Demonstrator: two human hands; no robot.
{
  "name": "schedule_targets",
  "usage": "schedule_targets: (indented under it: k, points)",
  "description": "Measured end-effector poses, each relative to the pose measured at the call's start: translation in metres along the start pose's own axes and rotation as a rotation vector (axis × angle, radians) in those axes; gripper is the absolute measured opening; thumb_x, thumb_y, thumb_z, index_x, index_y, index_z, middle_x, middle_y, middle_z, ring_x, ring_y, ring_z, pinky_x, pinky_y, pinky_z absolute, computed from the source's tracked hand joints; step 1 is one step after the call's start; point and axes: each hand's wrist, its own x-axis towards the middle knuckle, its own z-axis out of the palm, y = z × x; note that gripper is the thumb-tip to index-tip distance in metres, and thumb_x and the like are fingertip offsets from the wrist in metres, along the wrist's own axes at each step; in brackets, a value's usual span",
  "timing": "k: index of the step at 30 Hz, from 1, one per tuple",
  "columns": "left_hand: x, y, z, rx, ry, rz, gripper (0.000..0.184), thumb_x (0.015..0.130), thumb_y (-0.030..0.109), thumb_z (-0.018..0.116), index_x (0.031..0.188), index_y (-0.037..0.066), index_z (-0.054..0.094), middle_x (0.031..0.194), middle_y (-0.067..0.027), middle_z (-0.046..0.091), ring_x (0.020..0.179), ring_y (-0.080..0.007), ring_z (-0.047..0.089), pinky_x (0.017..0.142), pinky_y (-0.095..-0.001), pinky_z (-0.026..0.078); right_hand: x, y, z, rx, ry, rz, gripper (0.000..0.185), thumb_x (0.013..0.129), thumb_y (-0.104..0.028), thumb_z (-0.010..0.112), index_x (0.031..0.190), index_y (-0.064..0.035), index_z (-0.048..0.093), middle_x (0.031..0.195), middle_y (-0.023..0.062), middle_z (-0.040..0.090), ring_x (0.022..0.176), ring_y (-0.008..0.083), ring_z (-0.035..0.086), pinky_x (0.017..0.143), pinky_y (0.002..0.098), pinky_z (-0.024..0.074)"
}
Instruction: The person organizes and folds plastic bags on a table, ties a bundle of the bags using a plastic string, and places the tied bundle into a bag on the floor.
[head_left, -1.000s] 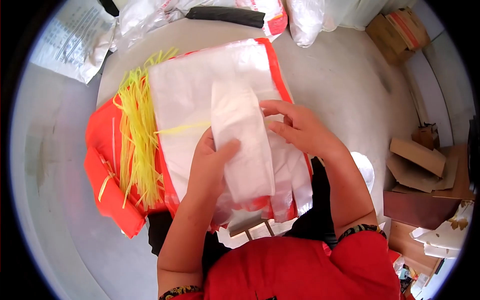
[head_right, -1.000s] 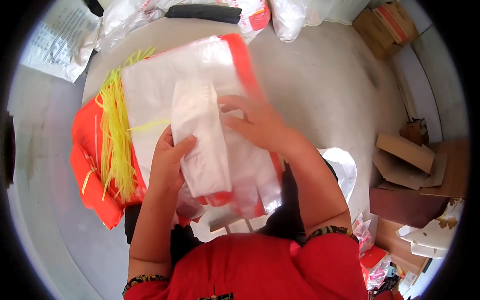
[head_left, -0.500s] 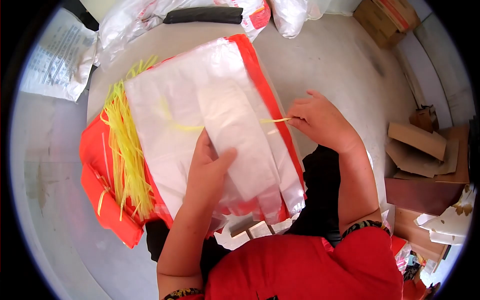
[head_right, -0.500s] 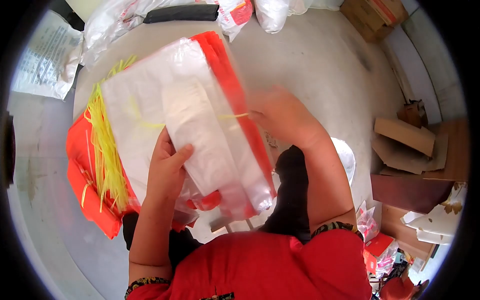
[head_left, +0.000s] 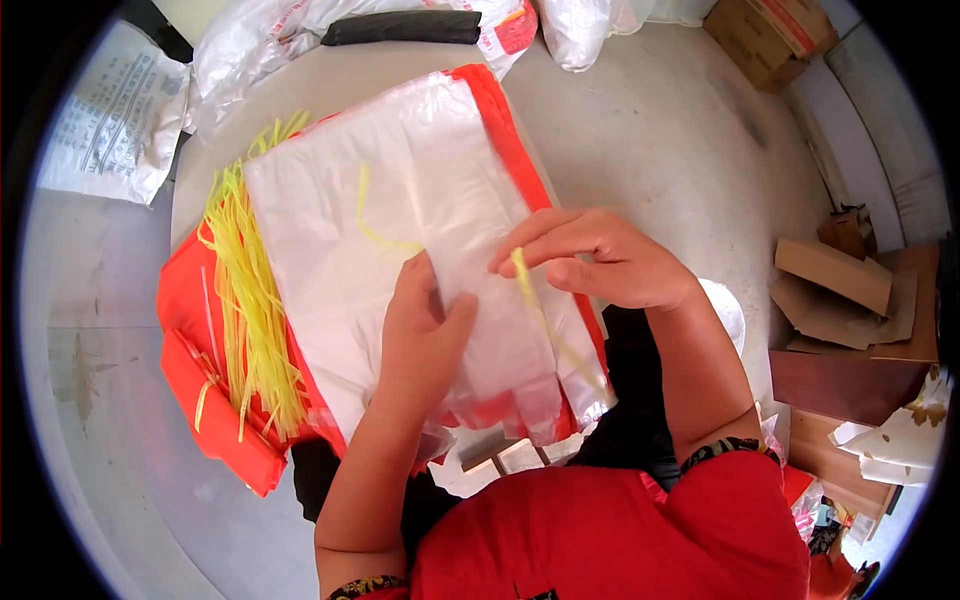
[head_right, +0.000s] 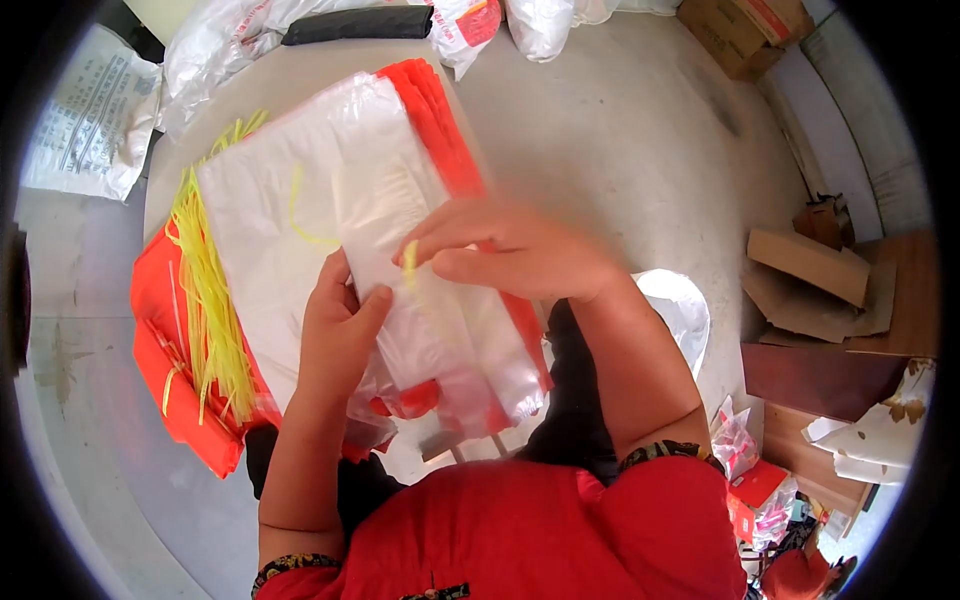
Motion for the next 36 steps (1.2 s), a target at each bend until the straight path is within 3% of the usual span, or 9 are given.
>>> schedule_targets:
  k: [4, 8, 11, 17, 20, 29, 32, 36]
  points:
    - [0.001, 0.019, -0.005, 0.577, 0.049, 0.183, 0.050, 0.089, 0.002, 0.069, 0.137, -0.002, 0.057, 0.127, -0.0167, 0.061, 0.111, -0.0308, 0.064, 0.092, -0.0376, 0.053, 0.006, 0.003, 0.008, 0.113, 0.068, 0.091, 0.027, 0.104, -0.019, 0.060, 0.116, 0.0019, 0.073, 0.121, 0.0131, 0.072, 0.109, 0.0255, 0.065, 0.096, 0.0360, 0.0488]
    - [0.004, 0.019, -0.014, 1.049, 0.170, 0.398, 0.054, 0.082, 0.011, 0.079, 0.133, 0.001, 0.061, 0.123, -0.0199, 0.063, 0.107, -0.0389, 0.062, 0.088, -0.0411, 0.054, 0.010, -0.002, 0.011, -0.012, 0.103, 0.099, 0.021, 0.099, -0.009, 0.064, 0.115, -0.0004, 0.074, 0.113, 0.0102, 0.073, 0.106, 0.0240, 0.066, 0.092, 0.0349, 0.0506]
    - [0.004, 0.023, -0.017, 1.215, 0.208, 0.434, 0.051, 0.080, 0.019, 0.083, 0.124, 0.000, 0.066, 0.121, -0.0180, 0.064, 0.105, -0.0370, 0.063, 0.086, -0.0427, 0.054, 0.016, -0.005, 0.022, -0.112, 0.133, 0.052, 0.024, 0.093, -0.001, 0.068, 0.116, -0.0037, 0.075, 0.110, 0.0099, 0.073, 0.103, 0.0238, 0.067, 0.090, 0.0349, 0.0521]
    - [0.005, 0.027, -0.019, 1.266, 0.254, 0.353, 0.039, 0.072, 0.026, 0.089, 0.099, 0.003, 0.073, 0.105, -0.0146, 0.063, 0.098, -0.0325, 0.059, 0.082, -0.0418, 0.051, 0.031, 0.009, 0.045, -0.402, 0.111, -0.203, 0.029, 0.090, 0.000, 0.070, 0.118, -0.0083, 0.075, 0.108, 0.0114, 0.074, 0.101, 0.0298, 0.069, 0.087, 0.0401, 0.0546]
    - [0.005, 0.022, -0.025, 1.303, 0.316, 0.522, 0.041, 0.068, 0.024, 0.090, 0.099, 0.005, 0.071, 0.100, -0.0112, 0.062, 0.097, -0.0303, 0.058, 0.081, -0.0416, 0.049, 0.033, 0.009, 0.052, -0.448, 0.098, -0.190, 0.029, 0.090, 0.000, 0.070, 0.118, -0.0086, 0.074, 0.107, 0.0115, 0.075, 0.102, 0.0314, 0.068, 0.086, 0.0414, 0.0552]
    - [-0.008, 0.035, -0.056, 1.081, 0.079, 0.353, 0.034, 0.076, 0.007, 0.082, 0.107, 0.004, 0.069, 0.089, -0.0106, 0.070, 0.083, -0.0312, 0.063, 0.076, -0.0402, 0.051, 0.042, 0.013, 0.059, -0.502, 0.170, -0.244, 0.026, 0.087, -0.002, 0.072, 0.113, -0.0064, 0.074, 0.106, 0.0112, 0.074, 0.095, 0.0331, 0.069, 0.081, 0.0422, 0.0556]
    - [-0.015, 0.041, -0.057, 1.039, 0.096, 0.352, 0.029, 0.080, 0.006, 0.080, 0.107, 0.004, 0.070, 0.086, -0.0091, 0.070, 0.078, -0.0258, 0.065, 0.072, -0.0355, 0.051, 0.046, 0.011, 0.064, -0.527, 0.195, -0.276, 0.023, 0.088, -0.004, 0.072, 0.111, -0.0056, 0.073, 0.104, 0.0102, 0.073, 0.092, 0.0330, 0.069, 0.078, 0.0426, 0.0554]
    - [-0.027, 0.058, -0.056, 0.692, -0.028, 0.134, 0.023, 0.087, 0.007, 0.076, 0.110, 0.002, 0.073, 0.089, -0.0045, 0.071, 0.081, -0.0145, 0.063, 0.074, -0.0291, 0.049, 0.049, 0.010, 0.071, -0.518, 0.168, -0.213, 0.025, 0.086, -0.003, 0.073, 0.111, -0.0062, 0.073, 0.100, 0.0101, 0.071, 0.090, 0.0321, 0.068, 0.076, 0.0429, 0.0540]
